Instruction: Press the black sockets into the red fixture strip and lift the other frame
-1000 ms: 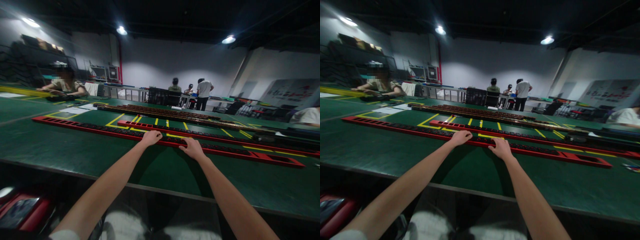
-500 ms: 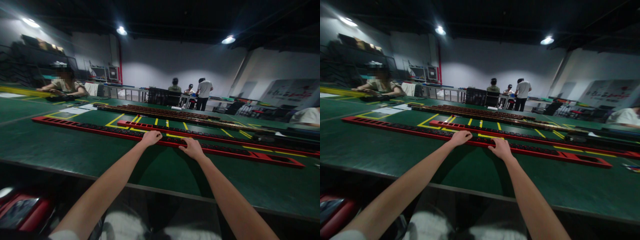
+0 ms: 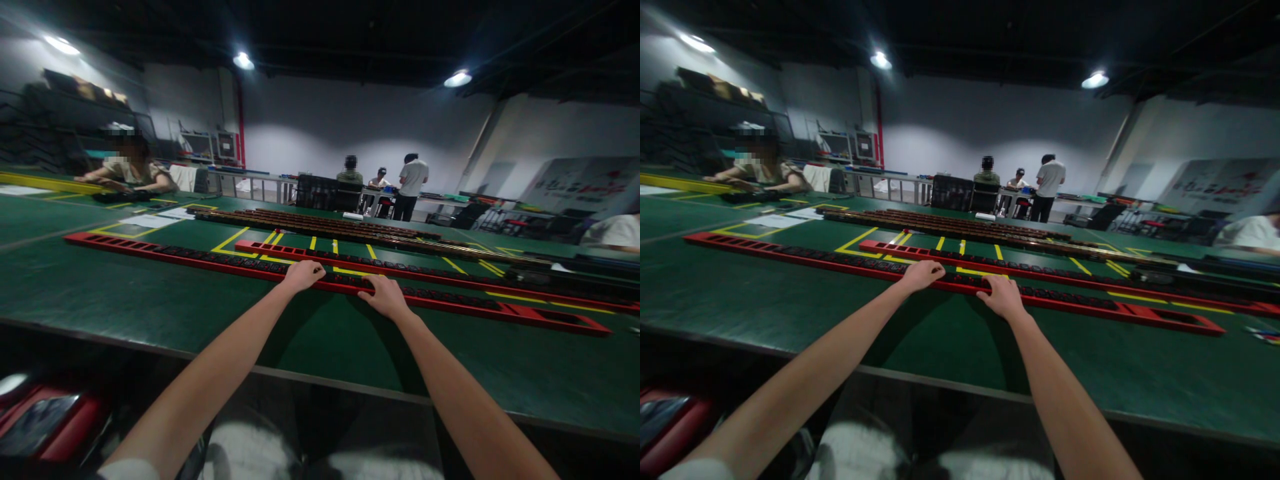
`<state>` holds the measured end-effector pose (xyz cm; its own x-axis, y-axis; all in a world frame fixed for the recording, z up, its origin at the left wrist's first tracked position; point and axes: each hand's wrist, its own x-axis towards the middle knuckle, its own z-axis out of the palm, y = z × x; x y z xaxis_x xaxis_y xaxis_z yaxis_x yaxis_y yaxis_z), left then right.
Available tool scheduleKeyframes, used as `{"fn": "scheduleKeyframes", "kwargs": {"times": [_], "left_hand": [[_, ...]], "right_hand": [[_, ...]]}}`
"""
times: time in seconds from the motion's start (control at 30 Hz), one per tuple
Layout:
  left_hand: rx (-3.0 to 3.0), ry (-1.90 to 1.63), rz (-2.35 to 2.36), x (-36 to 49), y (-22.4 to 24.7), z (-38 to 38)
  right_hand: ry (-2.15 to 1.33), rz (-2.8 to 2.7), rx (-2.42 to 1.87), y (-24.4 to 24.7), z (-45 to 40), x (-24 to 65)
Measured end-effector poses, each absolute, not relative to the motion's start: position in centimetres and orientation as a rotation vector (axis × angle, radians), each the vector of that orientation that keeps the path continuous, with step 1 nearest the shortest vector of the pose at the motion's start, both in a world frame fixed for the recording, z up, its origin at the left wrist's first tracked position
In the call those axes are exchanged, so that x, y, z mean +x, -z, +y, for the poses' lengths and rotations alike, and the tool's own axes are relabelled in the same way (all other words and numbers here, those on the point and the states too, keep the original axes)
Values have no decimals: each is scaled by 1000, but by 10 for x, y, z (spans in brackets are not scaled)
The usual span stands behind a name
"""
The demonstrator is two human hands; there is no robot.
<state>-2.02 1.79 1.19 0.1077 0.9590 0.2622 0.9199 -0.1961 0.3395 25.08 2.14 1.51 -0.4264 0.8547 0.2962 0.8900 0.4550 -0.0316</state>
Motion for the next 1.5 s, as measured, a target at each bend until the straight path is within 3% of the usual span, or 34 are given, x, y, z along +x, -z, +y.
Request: {"fn": "scheduleKeyframes", "kwargs": {"times": [0.53, 0.77, 1.13, 1.5], "left_hand": [[2369, -727, 1917, -18, -9, 18], [2651, -1023, 1580, -3, -10, 14], [2660, -878, 1467, 5, -9, 11], [2542, -757, 1706, 13, -22, 0]], "right_hand": [[198, -2430, -1490, -13, 23, 252], [234, -2436, -1481, -11, 25, 252], [215, -2427, -1497, -15, 20, 251], [215, -2425, -1484, -12, 23, 251]]}}
